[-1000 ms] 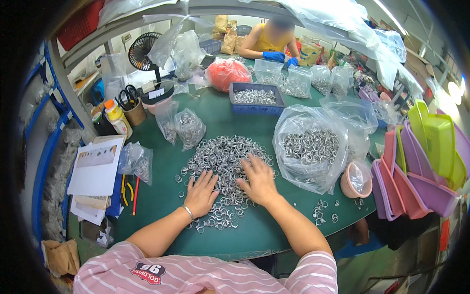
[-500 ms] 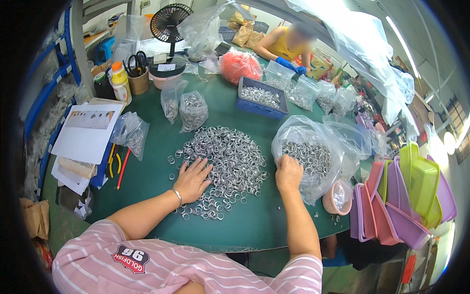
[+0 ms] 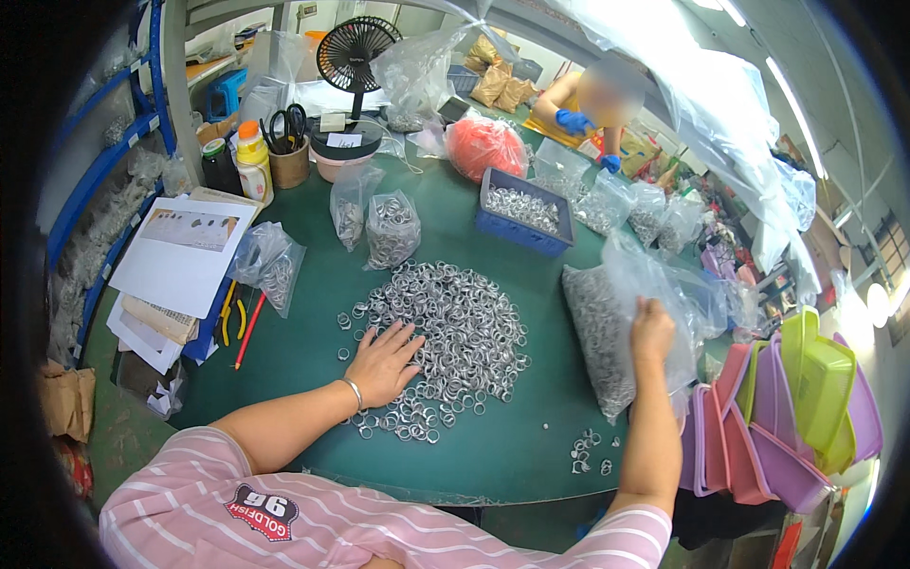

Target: The person sorts small metal rings on a green workstation desk by hand, moving them into a central pile and occasionally picking up handfuls to separate them.

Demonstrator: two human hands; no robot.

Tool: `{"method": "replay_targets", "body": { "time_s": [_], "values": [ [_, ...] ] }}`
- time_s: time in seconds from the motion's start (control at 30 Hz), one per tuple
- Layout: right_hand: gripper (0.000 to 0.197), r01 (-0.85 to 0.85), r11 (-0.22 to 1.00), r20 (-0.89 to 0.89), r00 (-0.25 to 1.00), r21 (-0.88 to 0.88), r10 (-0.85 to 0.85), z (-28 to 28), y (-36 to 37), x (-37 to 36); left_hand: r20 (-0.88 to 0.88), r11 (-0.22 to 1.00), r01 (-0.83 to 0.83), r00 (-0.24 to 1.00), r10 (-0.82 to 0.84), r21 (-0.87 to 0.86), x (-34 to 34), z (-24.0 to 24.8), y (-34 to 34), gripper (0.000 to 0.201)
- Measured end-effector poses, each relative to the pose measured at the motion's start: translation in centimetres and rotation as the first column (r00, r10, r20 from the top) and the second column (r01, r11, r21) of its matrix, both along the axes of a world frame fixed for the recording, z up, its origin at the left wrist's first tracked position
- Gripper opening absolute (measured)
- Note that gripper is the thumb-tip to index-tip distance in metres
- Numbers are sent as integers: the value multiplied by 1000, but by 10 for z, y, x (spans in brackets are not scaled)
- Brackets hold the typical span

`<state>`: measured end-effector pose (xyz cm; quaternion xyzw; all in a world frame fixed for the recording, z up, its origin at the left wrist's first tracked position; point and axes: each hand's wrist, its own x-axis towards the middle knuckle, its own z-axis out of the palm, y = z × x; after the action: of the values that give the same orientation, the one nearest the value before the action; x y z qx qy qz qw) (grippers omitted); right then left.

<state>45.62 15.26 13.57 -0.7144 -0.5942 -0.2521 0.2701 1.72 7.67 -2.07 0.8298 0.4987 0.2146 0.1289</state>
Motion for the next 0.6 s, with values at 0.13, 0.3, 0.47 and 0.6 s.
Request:
{"method": "replay_targets", "body": {
  "time_s": [0.13,0.3,0.47,0.6],
  "values": [
    [37,-5,994,-75,997,107,14,-6,7,-7,-1,1000,-13,1000,13,11,-3,-1,-1,52],
    [34,-25,996,-22,999,-89,24,-27,-8,-40,-4,1000,-2,1000,2,-12,-4,5,-2,52],
    [37,-29,935,-24,999,-352,22,-39,-29,-54,-20,1000,-2,1000,2,3,-2,1,0,52],
    [49,-73,807,-26,997,-587,71,-33,-50,-73,-6,999,-12,1000,12,36,-3,-4,1,51]
  ]
}}
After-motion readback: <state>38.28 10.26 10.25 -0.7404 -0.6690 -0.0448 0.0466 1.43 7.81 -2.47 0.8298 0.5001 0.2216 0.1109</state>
